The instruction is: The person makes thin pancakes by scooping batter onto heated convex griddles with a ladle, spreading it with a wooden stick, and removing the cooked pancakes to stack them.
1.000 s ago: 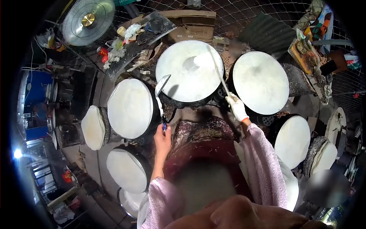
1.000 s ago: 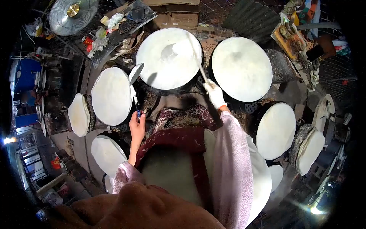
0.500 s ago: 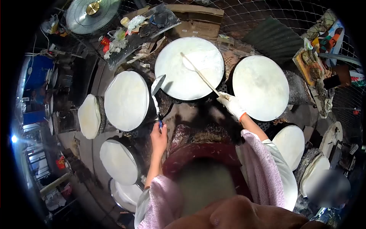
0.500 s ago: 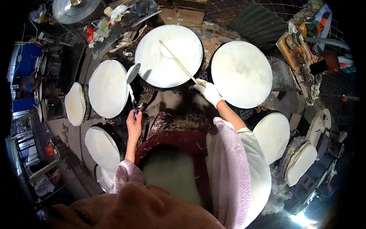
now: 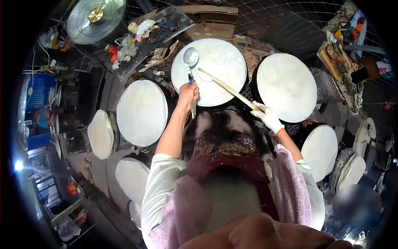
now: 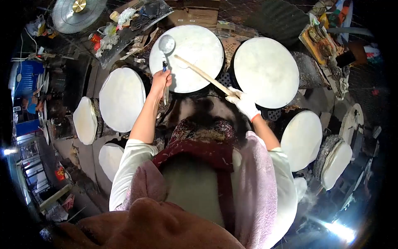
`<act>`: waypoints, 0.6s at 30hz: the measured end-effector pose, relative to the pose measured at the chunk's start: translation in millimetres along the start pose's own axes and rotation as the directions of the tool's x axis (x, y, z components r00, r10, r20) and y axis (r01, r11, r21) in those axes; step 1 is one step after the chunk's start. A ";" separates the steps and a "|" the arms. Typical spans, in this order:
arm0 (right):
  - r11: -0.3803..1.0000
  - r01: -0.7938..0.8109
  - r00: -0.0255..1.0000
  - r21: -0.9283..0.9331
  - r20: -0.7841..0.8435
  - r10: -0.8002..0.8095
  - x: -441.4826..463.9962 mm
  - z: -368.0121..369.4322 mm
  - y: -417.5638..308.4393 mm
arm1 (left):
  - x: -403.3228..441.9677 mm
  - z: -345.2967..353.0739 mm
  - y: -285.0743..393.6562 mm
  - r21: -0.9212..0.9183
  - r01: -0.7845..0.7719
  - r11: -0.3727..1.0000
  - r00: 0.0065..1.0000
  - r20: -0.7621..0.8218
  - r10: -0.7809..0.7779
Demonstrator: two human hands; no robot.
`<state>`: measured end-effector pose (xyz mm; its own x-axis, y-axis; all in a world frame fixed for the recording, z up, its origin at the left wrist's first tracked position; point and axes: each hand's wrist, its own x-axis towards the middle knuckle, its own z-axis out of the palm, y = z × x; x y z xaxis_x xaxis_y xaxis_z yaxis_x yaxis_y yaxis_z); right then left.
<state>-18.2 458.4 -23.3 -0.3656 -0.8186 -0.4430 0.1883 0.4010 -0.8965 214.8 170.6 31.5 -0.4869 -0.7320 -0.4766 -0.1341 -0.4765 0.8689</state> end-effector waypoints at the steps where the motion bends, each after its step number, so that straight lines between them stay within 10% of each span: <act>1: 0.982 0.021 0.988 -0.190 -0.143 -0.049 -18.4 11.9 -10.1 | 11.6 -0.7 -5.4 -0.005 0.019 1.000 1.000 0.023 -0.019; 4: 0.958 0.147 0.915 -0.247 -0.335 -0.226 -20.0 59.8 63.0 | 8.0 5.0 -12.8 -0.054 0.167 0.984 0.985 0.059 -0.164; 7: 0.969 -0.111 0.978 0.221 -0.150 0.146 -23.4 133.6 44.8 | -15.7 2.1 -29.4 -0.176 0.256 0.951 0.965 0.100 -0.241; 10: 0.978 -0.151 0.971 0.142 -0.163 0.174 -28.1 145.4 4.1 | -43.4 3.3 -33.2 -0.393 0.302 0.868 0.952 0.072 -0.298; 12: 0.978 0.206 0.929 -0.022 -0.310 -0.203 -18.1 130.9 18.0 | -41.4 -2.2 -41.9 -0.473 0.348 0.809 0.936 0.122 -0.331; 18: 0.907 -0.264 0.963 0.327 0.041 0.266 -9.9 164.6 35.9 | -42.4 7.2 -56.5 -0.738 0.393 0.548 0.919 0.286 -0.272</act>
<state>142.2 413.2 -49.8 -0.2646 -0.6987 -0.6646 0.5652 0.4461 -0.6940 236.9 232.0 3.6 -0.6577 -0.4033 -0.6362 0.3726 -0.9082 0.1906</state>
